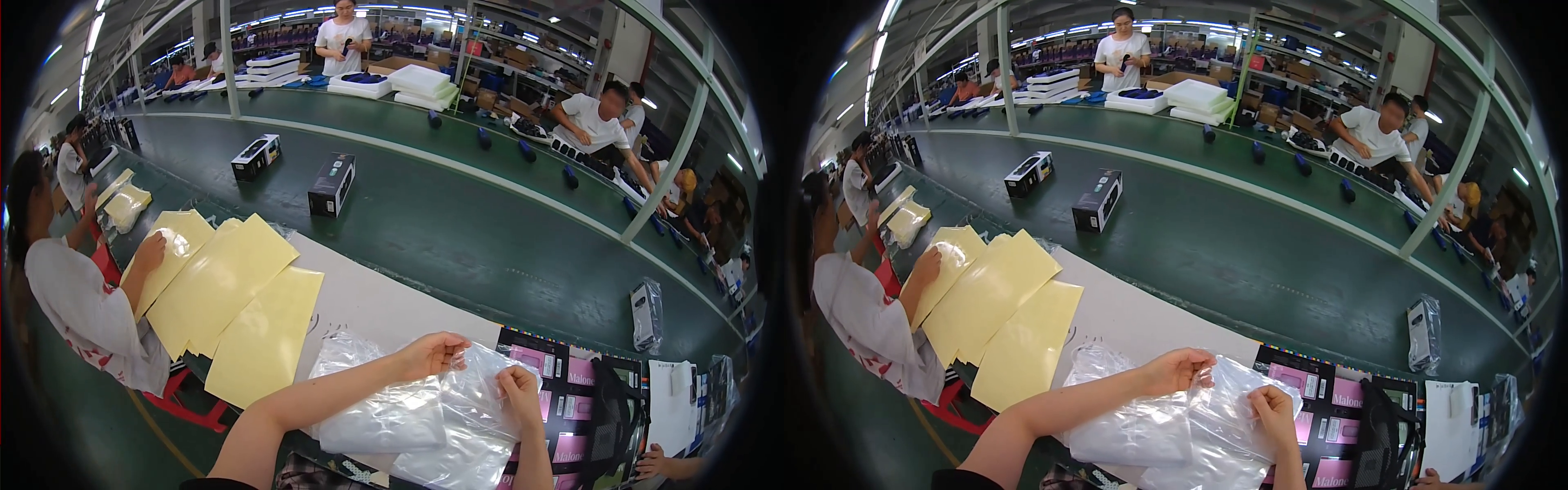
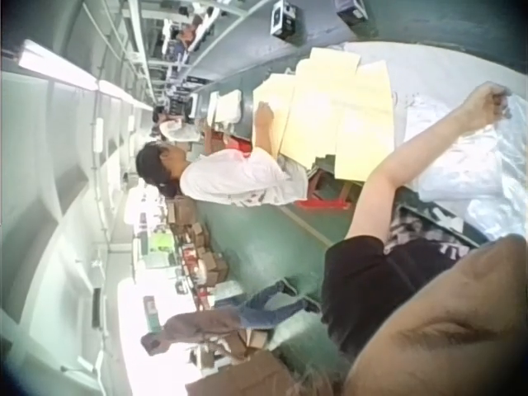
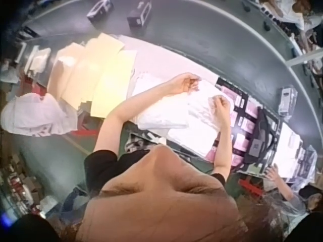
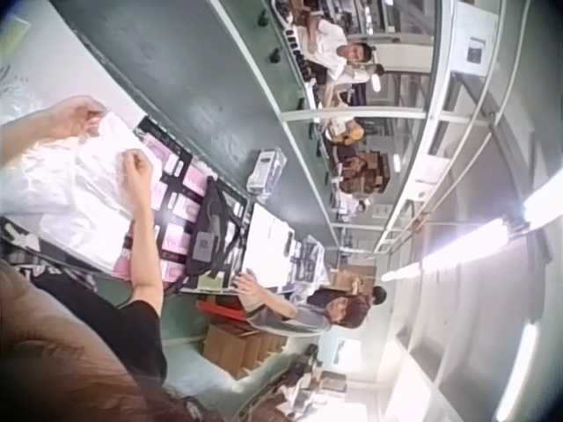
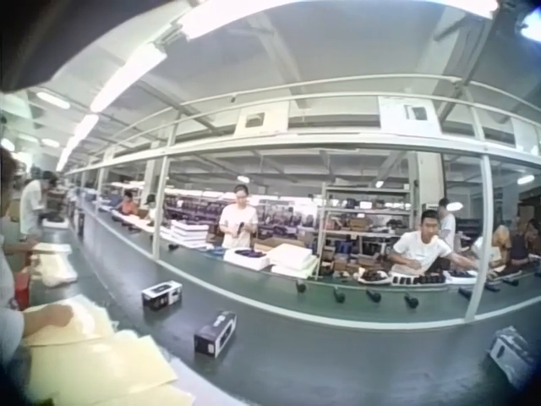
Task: The person places packaged electronic devices into plastic bags by hand.
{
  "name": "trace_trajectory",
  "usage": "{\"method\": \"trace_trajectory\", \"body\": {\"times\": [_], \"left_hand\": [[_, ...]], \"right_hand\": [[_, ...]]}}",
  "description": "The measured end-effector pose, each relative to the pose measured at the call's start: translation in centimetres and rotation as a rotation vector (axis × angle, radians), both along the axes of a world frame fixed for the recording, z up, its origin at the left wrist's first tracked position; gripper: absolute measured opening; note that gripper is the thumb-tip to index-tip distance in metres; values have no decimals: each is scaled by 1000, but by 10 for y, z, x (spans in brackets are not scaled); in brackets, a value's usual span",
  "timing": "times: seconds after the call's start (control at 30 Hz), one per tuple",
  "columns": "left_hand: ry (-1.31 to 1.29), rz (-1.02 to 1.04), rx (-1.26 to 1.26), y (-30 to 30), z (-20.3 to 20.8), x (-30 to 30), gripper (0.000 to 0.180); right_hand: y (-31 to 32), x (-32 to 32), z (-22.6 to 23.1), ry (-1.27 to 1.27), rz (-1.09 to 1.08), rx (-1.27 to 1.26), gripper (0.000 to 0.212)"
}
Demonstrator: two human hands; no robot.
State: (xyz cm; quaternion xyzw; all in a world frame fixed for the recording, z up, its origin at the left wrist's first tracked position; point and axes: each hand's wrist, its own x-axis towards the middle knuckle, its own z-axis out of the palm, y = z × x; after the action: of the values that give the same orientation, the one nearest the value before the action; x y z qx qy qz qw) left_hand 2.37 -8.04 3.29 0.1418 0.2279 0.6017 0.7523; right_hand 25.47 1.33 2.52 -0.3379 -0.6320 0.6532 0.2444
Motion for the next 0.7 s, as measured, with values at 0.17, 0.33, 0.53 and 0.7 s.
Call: {"method": "trace_trajectory", "body": {"times": [0.17, 0.33, 0.53, 0.7], "left_hand": [[93, -39, 197, -8, 15, -21, 11], [856, 354, 162, -32, 41, -106, 13], [1730, 1221, -194, -37, 7, -243, 25], [1812, 1467, -274, -1, -40, -321, 26]], "right_hand": [[3, -10, 27, 48, 201, -34, 11], [5, -133, 78, 19, 316, 154, 15], [25, -352, 25, 108, 257, 616, 15], [45, -471, -48, 194, 37, 882, 19]]}}
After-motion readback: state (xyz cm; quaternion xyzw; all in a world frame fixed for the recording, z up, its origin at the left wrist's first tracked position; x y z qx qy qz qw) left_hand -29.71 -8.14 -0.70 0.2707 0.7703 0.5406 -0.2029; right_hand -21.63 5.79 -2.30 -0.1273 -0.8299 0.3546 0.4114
